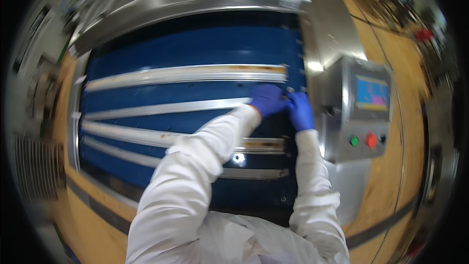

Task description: The person operates a touchscreen control panel on a large industrial machine, then repeatedly adjusts and secures metal bars on a blue surface using both hands. The person presses buttons on the control panel multiple times during the process.

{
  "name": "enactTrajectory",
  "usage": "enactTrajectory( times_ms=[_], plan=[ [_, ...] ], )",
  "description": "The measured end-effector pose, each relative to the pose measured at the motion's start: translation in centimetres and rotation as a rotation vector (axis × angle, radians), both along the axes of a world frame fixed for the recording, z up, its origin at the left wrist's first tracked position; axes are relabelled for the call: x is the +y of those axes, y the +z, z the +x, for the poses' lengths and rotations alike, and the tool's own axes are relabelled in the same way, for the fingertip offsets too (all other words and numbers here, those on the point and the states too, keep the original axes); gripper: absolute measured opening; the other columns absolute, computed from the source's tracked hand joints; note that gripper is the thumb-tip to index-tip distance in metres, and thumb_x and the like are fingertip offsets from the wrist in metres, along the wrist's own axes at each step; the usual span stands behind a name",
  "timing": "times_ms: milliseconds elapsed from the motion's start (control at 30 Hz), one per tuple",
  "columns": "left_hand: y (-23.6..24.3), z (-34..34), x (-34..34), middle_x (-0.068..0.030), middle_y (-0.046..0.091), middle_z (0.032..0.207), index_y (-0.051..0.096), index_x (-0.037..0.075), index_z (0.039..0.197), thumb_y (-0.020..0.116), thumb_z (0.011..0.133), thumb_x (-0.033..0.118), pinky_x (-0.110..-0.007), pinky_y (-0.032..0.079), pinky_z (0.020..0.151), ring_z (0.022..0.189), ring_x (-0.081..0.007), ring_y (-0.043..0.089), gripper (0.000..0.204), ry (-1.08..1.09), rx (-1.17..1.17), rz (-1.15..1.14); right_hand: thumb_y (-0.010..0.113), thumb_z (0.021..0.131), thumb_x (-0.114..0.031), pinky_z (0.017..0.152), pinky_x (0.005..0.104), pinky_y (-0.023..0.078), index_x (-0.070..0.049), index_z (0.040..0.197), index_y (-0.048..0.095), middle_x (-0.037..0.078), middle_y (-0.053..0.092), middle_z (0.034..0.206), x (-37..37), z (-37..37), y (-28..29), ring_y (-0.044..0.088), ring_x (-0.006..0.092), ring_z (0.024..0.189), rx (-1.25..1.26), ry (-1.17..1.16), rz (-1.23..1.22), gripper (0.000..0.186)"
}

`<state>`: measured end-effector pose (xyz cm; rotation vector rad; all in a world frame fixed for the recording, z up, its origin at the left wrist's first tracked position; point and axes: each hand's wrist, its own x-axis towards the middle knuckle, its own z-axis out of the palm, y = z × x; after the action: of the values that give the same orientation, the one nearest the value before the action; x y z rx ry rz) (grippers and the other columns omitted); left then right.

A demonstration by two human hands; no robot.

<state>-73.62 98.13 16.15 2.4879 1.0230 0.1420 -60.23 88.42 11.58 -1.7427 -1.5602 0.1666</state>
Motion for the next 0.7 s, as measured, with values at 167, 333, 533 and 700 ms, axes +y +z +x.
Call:
enactTrajectory(
  times_ms=[167, 333, 533, 700],
  plan=[
    [-1.1, 2.6, -2.6, -0.0143, 0.071, 0.081, 0.075, 0.009, 0.077, 0.067, 0.075, 0.046, -0.043, 0.055, 0.077, 0.081, -0.0338, 0.068, 0.038, 0.128, -0.120, 0.089, 0.059, 0.084, 0.000, 0.087, 0.0398, 0.047, -0.001, 0.105, 0.065, 0.020, 0.060, 0.099, -0.7, 2.2, -2.0, 0.059, 0.0355, 0.094, 0.025, -0.053, -0.005, 0.022],
    [1.1, 0.5, -3.0, -0.0131, 0.070, 0.098, 0.072, 0.009, 0.097, 0.067, 0.080, 0.042, -0.043, 0.052, 0.083, 0.096, -0.0309, 0.065, 0.038, 0.050, -0.013, 0.012, 0.061, 0.082, 0.004, 0.091, 0.0403, 0.046, -0.002, 0.108, 0.065, 0.019, 0.059, 0.106, -0.5, 1.9, -1.9, 0.059, 0.0355, 0.100, -0.045, -0.022, -0.048, 0.027],
    [2.9, -9.1, -6.3, -0.0130, 0.062, 0.100, 0.064, 0.011, 0.117, 0.068, 0.083, 0.039, -0.045, 0.049, 0.083, 0.093, -0.0323, 0.061, 0.044, 0.106, -0.385, 0.318, 0.065, 0.084, 0.001, 0.099, 0.0404, 0.045, -0.001, 0.118, 0.063, 0.020, 0.059, 0.117, -1.0, 1.9, -0.7, 0.057, 0.0366, 0.111, -0.023, -0.044, -0.075, 0.034],
    [1.5, -30.7, -10.4, -0.0139, 0.062, 0.105, 0.063, 0.012, 0.119, 0.072, 0.083, 0.028, -0.046, 0.048, 0.088, 0.098, -0.0345, 0.060, 0.040, 0.264, -0.494, 0.330, 0.061, 0.088, -0.002, 0.101, 0.0425, 0.044, -0.001, 0.117, 0.065, 0.022, 0.059, 0.120, -2.6, -4.8, 2.5, 0.056, 0.0378, 0.115, -0.224, -0.168, 0.101, 0.029]
  ],
)
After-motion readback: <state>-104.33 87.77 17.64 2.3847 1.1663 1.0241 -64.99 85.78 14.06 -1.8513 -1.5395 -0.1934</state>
